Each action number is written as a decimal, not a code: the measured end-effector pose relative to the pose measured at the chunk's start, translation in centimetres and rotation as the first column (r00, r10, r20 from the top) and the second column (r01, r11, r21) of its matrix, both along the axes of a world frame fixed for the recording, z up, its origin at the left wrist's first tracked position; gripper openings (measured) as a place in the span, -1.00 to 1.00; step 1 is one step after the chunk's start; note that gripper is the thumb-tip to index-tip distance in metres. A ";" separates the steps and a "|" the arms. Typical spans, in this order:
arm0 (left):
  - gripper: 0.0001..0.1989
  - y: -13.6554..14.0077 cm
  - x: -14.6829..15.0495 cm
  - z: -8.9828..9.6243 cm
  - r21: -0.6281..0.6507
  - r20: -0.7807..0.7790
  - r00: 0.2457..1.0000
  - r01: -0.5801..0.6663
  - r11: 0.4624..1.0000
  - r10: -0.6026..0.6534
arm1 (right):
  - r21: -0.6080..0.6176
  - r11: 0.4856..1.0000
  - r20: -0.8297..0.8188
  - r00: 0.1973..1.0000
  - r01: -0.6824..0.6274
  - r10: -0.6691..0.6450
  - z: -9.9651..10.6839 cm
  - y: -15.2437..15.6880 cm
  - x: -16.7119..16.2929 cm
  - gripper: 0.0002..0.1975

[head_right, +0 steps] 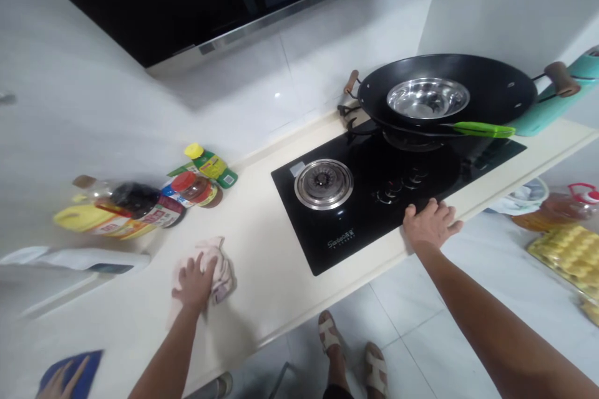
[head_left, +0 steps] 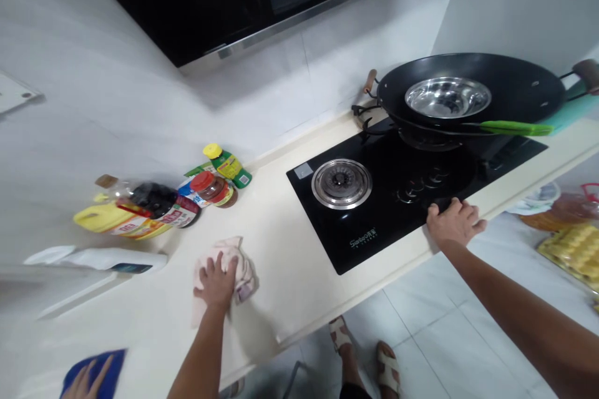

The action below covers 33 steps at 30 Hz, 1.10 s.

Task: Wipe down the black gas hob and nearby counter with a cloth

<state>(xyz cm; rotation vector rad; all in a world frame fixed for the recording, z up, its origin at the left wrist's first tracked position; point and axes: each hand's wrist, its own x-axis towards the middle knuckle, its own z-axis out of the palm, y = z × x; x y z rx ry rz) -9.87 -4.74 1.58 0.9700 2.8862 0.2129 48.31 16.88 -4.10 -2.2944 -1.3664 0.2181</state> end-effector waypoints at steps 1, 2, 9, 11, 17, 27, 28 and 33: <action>-0.23 1.6 0.0 -0.2 -0.003 0.002 1.000 0.027 1.000 -0.027 | -0.007 1.000 0.001 1.000 0.005 -0.005 0.0 0.0 0.0 -0.34; -0.24 2.8 0.3 -0.4 -0.007 0.005 0.998 0.057 0.998 -0.057 | -0.013 1.000 0.002 1.000 0.007 -0.007 0.0 0.1 0.1 -0.35; -0.39 -0.5 9.1 -0.8 -0.026 0.001 0.942 0.335 0.942 -0.335 | 0.011 1.000 -0.003 1.000 0.004 -0.004 0.0 0.0 0.0 -0.33; -0.43 -3.7 12.6 -0.8 -0.030 -0.004 0.916 0.401 0.916 -0.401 | 0.029 1.000 -0.010 1.000 -0.002 0.002 0.1 -0.1 -0.1 -0.33; -0.45 -12.7 19.3 -2.3 -0.033 -0.127 0.828 0.547 0.837 -0.546 | 0.024 0.999 -0.062 0.997 -0.037 0.038 0.8 -0.4 -0.2 -0.34; -0.35 -10.9 24.2 -4.0 -0.097 -0.397 0.517 0.798 0.595 -0.758 | -0.020 0.999 -0.094 0.995 -0.029 0.027 1.5 -0.2 -0.9 -0.33; -0.34 -9.6 25.4 -3.9 -0.099 -0.411 0.461 0.835 0.541 -0.787 | -0.020 1.000 -0.089 0.996 -0.022 0.020 1.6 -0.2 -0.9 -0.33; -0.42 -3.2 33.2 -4.6 -0.076 -0.457 0.297 0.926 0.369 -0.839 | -0.004 1.000 -0.072 0.997 -0.010 0.010 1.4 0.0 -1.0 -0.34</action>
